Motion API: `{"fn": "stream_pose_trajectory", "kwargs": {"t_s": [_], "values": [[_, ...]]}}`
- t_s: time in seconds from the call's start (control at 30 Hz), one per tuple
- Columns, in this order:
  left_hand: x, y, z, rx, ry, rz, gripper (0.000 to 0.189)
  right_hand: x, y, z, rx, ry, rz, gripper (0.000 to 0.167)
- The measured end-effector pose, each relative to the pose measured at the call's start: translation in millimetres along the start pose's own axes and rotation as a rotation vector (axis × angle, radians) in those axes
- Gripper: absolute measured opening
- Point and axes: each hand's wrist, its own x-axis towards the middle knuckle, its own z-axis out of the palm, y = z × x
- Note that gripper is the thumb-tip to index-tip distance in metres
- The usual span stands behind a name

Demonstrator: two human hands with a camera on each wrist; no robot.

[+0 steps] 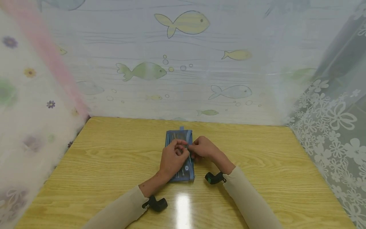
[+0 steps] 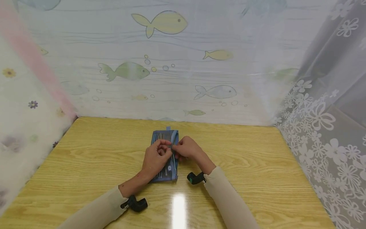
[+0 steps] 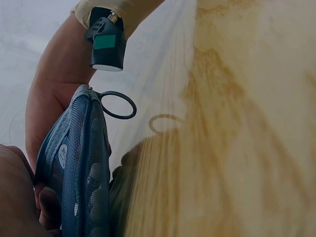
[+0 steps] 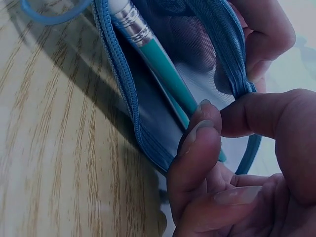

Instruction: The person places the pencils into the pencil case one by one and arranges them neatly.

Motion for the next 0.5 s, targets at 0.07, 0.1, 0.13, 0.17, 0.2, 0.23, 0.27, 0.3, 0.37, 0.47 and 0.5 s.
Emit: {"fn": "stream_pose_trajectory", "kwargs": {"t_s": [0.07, 0.1, 0.13, 0.17, 0.2, 0.23, 0.27, 0.3, 0.37, 0.47, 0.5], "values": [[0.0, 0.0, 0.2, 0.000, -0.001, -0.003, 0.022, 0.0, 0.8, 0.0, -0.005, 0.002, 0.000, 0.040], [0.0, 0.0, 0.4, 0.000, -0.001, -0.005, 0.022, 0.1, 1.0, 0.1, -0.008, 0.000, 0.000, 0.040], [-0.1, -0.1, 0.5, 0.001, -0.002, -0.008, 0.022, 0.2, 1.6, 0.1, -0.011, -0.004, 0.000, 0.040], [-0.2, -0.1, 0.5, 0.002, -0.003, -0.010, 0.022, 0.5, 2.0, 0.1, -0.019, -0.009, 0.001, 0.040], [-0.2, -0.3, 0.6, 0.002, -0.003, -0.012, 0.022, 0.6, 2.5, 0.2, -0.027, -0.015, 0.001, 0.041], [-0.2, -0.4, 0.8, 0.003, -0.003, -0.014, 0.022, 0.4, 2.4, 0.0, -0.034, -0.022, 0.000, 0.041], [-0.3, -0.3, 0.8, 0.003, -0.003, -0.016, 0.022, 0.4, 2.5, 0.0, -0.043, -0.028, -0.001, 0.041], [-0.3, -0.2, 0.8, 0.003, -0.004, -0.018, 0.022, 0.3, 2.5, -0.1, -0.052, -0.034, -0.002, 0.041], [-0.2, 0.0, 0.7, 0.000, -0.005, -0.020, 0.022, -0.1, 1.9, -0.4, -0.061, -0.048, -0.008, 0.041], [0.0, 0.5, 0.4, -0.002, -0.005, -0.018, 0.022, -0.5, 0.9, -0.6, -0.055, -0.066, -0.020, 0.042], [0.2, 0.7, 0.3, -0.001, -0.004, -0.015, 0.022, -0.7, 0.4, -0.7, -0.051, -0.070, -0.027, 0.042]]}}
